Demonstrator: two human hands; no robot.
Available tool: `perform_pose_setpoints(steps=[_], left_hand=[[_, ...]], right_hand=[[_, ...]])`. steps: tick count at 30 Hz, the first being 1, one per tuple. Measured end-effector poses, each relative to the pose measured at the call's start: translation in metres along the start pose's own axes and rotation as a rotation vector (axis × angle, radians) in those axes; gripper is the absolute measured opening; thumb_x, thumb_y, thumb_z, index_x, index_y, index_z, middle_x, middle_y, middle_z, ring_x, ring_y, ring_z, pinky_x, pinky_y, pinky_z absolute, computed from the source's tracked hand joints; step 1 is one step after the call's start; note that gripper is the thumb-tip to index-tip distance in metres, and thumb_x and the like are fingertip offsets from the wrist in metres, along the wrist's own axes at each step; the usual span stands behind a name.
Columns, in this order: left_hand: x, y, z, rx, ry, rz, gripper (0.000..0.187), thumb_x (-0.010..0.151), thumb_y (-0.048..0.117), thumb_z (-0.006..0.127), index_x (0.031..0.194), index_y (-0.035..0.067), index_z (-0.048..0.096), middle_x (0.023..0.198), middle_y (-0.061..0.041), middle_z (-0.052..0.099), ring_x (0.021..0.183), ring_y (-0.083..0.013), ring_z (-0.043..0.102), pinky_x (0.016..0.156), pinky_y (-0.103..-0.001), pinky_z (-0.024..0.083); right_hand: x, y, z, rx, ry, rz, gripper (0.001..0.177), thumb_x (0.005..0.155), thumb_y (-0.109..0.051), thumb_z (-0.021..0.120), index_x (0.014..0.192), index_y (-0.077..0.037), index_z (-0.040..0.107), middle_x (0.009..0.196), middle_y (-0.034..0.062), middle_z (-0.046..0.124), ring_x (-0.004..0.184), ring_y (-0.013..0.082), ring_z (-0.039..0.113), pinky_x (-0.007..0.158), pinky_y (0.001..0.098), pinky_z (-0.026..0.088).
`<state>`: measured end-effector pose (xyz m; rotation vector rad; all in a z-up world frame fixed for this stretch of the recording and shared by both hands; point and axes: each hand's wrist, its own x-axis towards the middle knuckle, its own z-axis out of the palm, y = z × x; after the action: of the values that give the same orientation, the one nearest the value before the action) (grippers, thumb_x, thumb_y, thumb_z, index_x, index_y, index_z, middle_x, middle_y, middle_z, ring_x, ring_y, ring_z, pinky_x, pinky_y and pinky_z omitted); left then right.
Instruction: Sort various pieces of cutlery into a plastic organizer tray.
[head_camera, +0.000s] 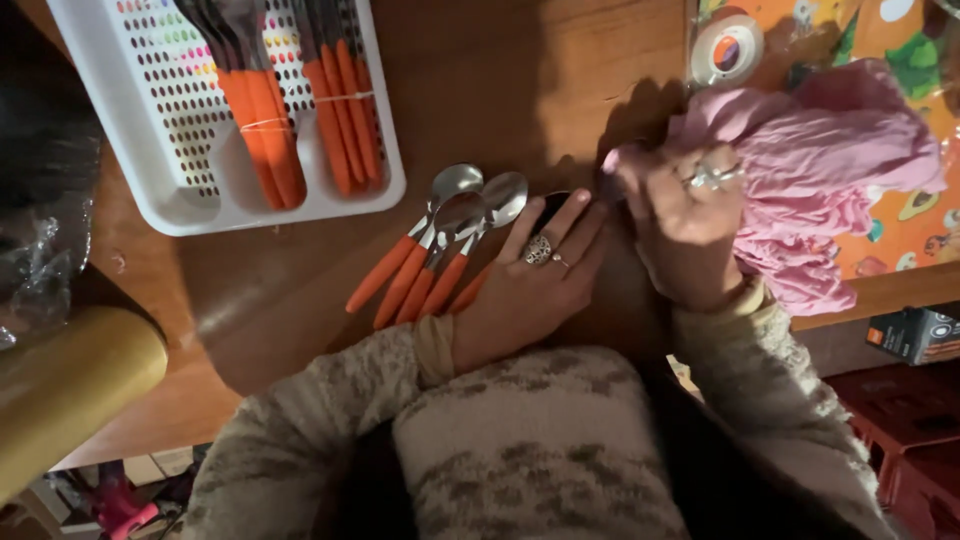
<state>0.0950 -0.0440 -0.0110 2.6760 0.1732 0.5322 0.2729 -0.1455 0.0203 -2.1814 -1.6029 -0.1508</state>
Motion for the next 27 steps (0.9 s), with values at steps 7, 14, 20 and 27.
perform_pose_setpoints(steps=[7,14,20,27], left_hand=[[0.002,-0.004,-0.007,-0.066,-0.018,-0.021,0.034,0.096,0.018,0.072,0.127,0.005,0.069,0.151,-0.010,0.054,0.150,-0.0306,0.042,0.124,-0.052,0.036],[0.004,-0.003,-0.006,-0.091,-0.015,-0.011,0.036,0.094,0.017,0.073,0.128,0.006,0.069,0.154,-0.010,0.051,0.152,-0.0342,0.039,0.125,-0.055,0.034],[0.006,-0.005,-0.012,-0.097,-0.007,-0.037,0.039,0.092,0.016,0.074,0.130,0.006,0.069,0.153,-0.008,0.053,0.152,-0.0360,0.039,0.125,-0.057,0.034],[0.003,-0.005,-0.007,-0.131,-0.006,-0.027,0.042,0.092,0.016,0.074,0.132,0.008,0.068,0.153,-0.008,0.053,0.152,-0.0373,0.038,0.126,-0.060,0.033]], right_hand=[[0.000,0.004,-0.007,-0.006,0.013,-0.014,0.016,0.097,-0.004,0.082,0.110,-0.006,0.074,0.098,0.0096,0.062,0.092,0.0286,0.058,0.078,0.0416,0.048],[0.008,-0.002,-0.004,-0.043,0.043,0.012,0.015,0.094,-0.003,0.086,0.103,-0.005,0.074,0.096,0.0082,0.063,0.091,0.0274,0.059,0.079,0.0400,0.050],[-0.003,0.004,-0.005,0.016,-0.003,-0.027,0.017,0.094,-0.004,0.086,0.105,-0.007,0.073,0.096,0.0071,0.066,0.089,0.0262,0.062,0.078,0.0379,0.051],[-0.010,0.006,0.008,-0.105,0.047,0.062,0.020,0.100,-0.005,0.083,0.092,-0.006,0.065,0.090,0.0112,0.061,0.085,0.0302,0.060,0.077,0.0408,0.051]])
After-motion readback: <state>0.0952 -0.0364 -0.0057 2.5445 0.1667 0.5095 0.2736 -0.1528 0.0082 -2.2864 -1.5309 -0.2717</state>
